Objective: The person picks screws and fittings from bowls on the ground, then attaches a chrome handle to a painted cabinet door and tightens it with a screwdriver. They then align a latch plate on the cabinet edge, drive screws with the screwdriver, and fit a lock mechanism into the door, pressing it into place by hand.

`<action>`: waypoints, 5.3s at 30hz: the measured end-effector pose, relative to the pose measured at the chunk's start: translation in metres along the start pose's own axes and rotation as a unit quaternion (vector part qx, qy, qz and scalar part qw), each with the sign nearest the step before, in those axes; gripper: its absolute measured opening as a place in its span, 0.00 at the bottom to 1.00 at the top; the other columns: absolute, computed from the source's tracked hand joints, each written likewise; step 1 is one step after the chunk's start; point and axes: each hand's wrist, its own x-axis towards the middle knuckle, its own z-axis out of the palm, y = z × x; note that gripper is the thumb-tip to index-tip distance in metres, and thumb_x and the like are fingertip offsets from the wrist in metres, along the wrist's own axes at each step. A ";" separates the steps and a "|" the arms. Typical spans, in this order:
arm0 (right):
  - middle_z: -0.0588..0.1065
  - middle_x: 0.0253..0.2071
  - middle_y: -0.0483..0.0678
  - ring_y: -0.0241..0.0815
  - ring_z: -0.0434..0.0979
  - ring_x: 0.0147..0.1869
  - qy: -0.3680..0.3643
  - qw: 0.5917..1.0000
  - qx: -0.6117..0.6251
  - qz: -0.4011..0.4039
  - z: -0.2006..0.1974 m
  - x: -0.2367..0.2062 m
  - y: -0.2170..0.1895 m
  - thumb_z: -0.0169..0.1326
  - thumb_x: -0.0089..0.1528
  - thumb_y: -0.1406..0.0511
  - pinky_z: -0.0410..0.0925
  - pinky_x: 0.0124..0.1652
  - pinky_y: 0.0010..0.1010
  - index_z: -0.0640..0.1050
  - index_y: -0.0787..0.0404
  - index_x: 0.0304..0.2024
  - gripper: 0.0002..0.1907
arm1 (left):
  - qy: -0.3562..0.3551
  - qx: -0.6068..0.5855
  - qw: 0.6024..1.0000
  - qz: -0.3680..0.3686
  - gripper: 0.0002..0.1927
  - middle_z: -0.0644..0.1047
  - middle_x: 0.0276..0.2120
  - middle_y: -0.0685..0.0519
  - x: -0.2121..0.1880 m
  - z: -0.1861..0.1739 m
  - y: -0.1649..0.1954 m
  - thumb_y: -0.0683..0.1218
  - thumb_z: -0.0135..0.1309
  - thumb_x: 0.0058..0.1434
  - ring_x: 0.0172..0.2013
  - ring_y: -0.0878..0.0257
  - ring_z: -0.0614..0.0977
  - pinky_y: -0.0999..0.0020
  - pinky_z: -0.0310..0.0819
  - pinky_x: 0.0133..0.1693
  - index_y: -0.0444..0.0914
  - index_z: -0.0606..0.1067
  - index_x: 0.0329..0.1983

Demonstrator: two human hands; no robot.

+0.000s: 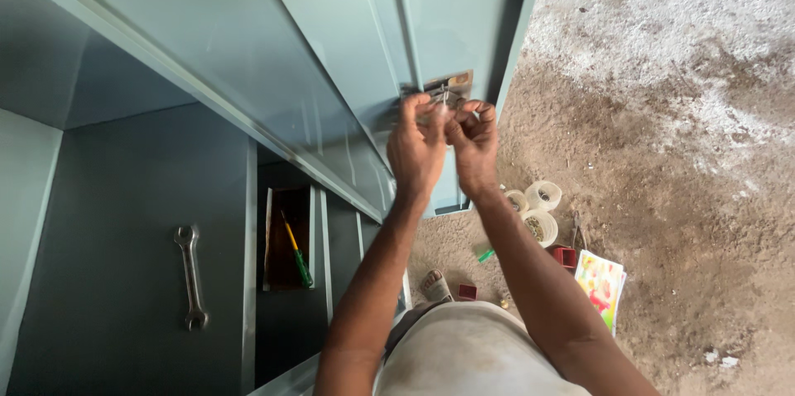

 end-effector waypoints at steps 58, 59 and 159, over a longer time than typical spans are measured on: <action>0.76 0.29 0.43 0.29 0.70 0.27 0.022 0.978 -0.103 0.182 -0.023 0.021 -0.025 0.58 0.67 0.63 0.66 0.26 0.21 0.80 0.63 0.41 0.08 | 0.147 -0.136 0.967 0.159 0.07 0.78 0.40 0.51 0.002 0.033 0.013 0.35 0.55 0.69 0.39 0.65 0.80 0.70 0.77 0.43 0.35 0.70 0.47; 0.77 0.30 0.42 0.28 0.72 0.28 0.030 0.975 -0.102 0.195 -0.022 0.019 -0.025 0.57 0.67 0.63 0.68 0.28 0.21 0.79 0.62 0.42 0.08 | 0.115 -0.124 0.971 0.171 0.07 0.78 0.40 0.52 0.003 0.034 0.014 0.35 0.55 0.69 0.39 0.65 0.81 0.69 0.78 0.43 0.35 0.70 0.47; 0.67 0.52 0.48 0.36 0.70 0.49 0.004 0.935 -0.343 -0.088 0.007 -0.023 0.004 0.61 0.68 0.72 0.73 0.48 0.27 0.81 0.65 0.47 0.05 | -0.196 -0.526 0.751 -0.347 0.16 0.81 0.39 0.55 0.018 -0.009 -0.048 0.54 0.49 0.63 0.38 0.64 0.80 0.66 0.71 0.41 0.40 0.78 0.45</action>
